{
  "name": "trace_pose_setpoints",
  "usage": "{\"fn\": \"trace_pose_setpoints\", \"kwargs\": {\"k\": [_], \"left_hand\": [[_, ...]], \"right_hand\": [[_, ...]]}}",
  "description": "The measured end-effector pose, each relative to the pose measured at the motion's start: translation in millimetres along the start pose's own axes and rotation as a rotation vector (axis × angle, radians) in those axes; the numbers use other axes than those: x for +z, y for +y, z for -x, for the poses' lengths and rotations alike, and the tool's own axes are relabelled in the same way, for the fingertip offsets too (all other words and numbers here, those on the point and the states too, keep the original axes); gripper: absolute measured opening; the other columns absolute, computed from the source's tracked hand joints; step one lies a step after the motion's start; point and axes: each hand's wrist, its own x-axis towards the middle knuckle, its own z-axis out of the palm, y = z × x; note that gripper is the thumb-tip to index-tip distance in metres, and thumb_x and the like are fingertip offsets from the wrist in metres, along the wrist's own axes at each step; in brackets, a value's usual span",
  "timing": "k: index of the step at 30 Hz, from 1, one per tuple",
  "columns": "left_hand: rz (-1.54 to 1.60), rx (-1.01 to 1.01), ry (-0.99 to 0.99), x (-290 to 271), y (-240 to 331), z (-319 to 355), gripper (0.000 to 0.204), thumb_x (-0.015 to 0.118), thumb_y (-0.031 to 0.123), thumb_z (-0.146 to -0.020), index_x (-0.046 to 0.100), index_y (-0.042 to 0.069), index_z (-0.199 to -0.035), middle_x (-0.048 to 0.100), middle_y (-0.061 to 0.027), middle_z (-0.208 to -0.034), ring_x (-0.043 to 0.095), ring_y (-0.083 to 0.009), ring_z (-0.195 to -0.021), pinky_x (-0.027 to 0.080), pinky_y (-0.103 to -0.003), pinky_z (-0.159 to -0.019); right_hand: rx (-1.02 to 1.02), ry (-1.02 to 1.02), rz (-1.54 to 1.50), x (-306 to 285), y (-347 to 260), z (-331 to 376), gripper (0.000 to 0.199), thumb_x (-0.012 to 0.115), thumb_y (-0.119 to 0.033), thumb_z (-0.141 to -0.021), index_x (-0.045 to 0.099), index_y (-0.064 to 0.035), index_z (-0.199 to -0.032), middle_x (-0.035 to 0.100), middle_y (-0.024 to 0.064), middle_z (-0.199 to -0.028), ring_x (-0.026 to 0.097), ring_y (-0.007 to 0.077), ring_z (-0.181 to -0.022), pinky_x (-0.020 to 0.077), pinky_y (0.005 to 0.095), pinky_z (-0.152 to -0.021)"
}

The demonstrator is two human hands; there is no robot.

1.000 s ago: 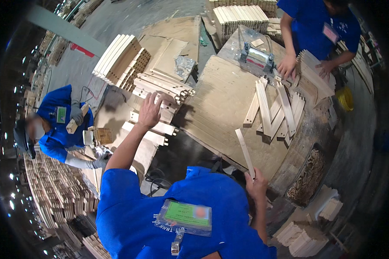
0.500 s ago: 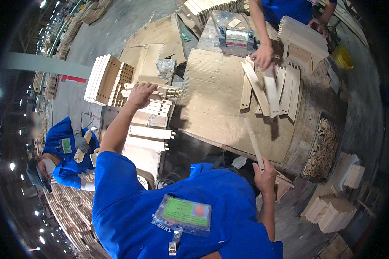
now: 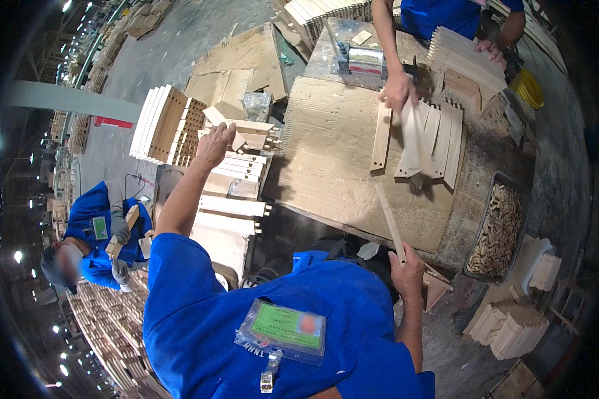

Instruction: The person inserts small wooden dowels into pre-drilled holes on rectangular wooden pieces. They pick up dowels from a tray and tap them into place using a wooden block, then place the finished pieces onto a stack.

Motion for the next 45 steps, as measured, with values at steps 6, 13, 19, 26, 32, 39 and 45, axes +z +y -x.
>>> {"fn": "trace_pose_setpoints", "kwargs": {"k": [6,13,19,26,32,39,45], "left_hand": [[0.035,-0.030,-0.057,3,17,38,0.043,0.066,0.001,-0.089,0.053,-0.001,-0.131,0.067,-0.0178,-0.118,0.067,-0.0330,-0.116,0.058,-0.050,-0.092],[0.069,0.144,-0.095,32,25,65,0.083,0.083,0.004,-0.073,0.046,0.007,-0.147,0.052,-0.0169,-0.155,0.047,-0.0414,-0.145,0.044,-0.050,-0.118],[0.061,0.154,-0.080,42,36,47,0.079,0.086,0.008,-0.069,0.051,0.016,-0.139,0.059,-0.0097,-0.122,0.058,-0.0348,-0.121,0.047,-0.046,-0.109],[0.088,0.183,-0.096,41,49,54,0.065,0.084,0.013,-0.073,0.054,0.016,-0.131,0.061,-0.0098,-0.122,0.060,-0.0331,-0.119,0.046,-0.047,-0.109],[0.183,0.140,-0.063,6,57,65,0.056,0.079,0.021,-0.082,0.055,0.017,-0.132,0.065,-0.0111,-0.120,0.062,-0.0330,-0.120,0.047,-0.048,-0.105],[0.970,-0.132,0.244,-111,115,108,0.072,0.089,0.025,-0.081,0.054,0.005,-0.140,0.070,-0.0126,-0.122,0.069,-0.0283,-0.111,0.057,-0.044,-0.096],[1.445,-0.209,0.022,-131,258,122,0.045,0.090,0.018,-0.086,0.072,-0.005,-0.120,0.077,-0.0102,-0.106,0.072,-0.0208,-0.098,0.059,-0.037,-0.089]], "right_hand": [[-0.024,-0.002,0.033,-1,-1,-3,0.037,0.076,-0.019,-0.097,0.068,0.0001,-0.127,0.074,0.0276,-0.100,0.073,0.0467,-0.093,0.0563,0.0496,-0.082],[-0.022,-0.034,0.025,3,-7,-4,0.037,0.076,-0.018,-0.096,0.069,-0.0004,-0.127,0.074,0.0261,-0.097,0.074,0.0427,-0.088,0.0565,0.0476,-0.081],[-0.088,-0.049,0.070,5,-5,-6,0.036,0.076,-0.018,-0.096,0.070,-0.0006,-0.127,0.074,0.0241,-0.097,0.073,0.0395,-0.087,0.0562,0.0457,-0.080],[0.047,-0.001,-0.111,6,5,-1,0.034,0.068,-0.023,-0.105,0.064,-0.0020,-0.131,0.070,0.0153,-0.085,0.069,0.0249,-0.075,0.0566,0.0382,-0.074],[0.199,0.076,-0.980,-4,21,-2,0.023,0.065,-0.018,-0.106,0.058,-0.0040,-0.122,0.064,0.0056,-0.087,0.065,0.0118,-0.071,0.0562,0.0276,-0.068],[0.195,0.166,-0.948,-53,92,-1,0.016,0.068,-0.015,-0.103,0.057,-0.0074,-0.111,0.061,0.0032,-0.085,0.059,0.0104,-0.062,0.0522,0.0280,-0.055],[0.351,0.529,-0.836,-117,150,-11,0.021,0.077,-0.023,-0.102,0.062,-0.0096,-0.096,0.049,-0.0054,-0.066,0.045,0.0058,-0.047,0.0376,0.0279,-0.041]]}}
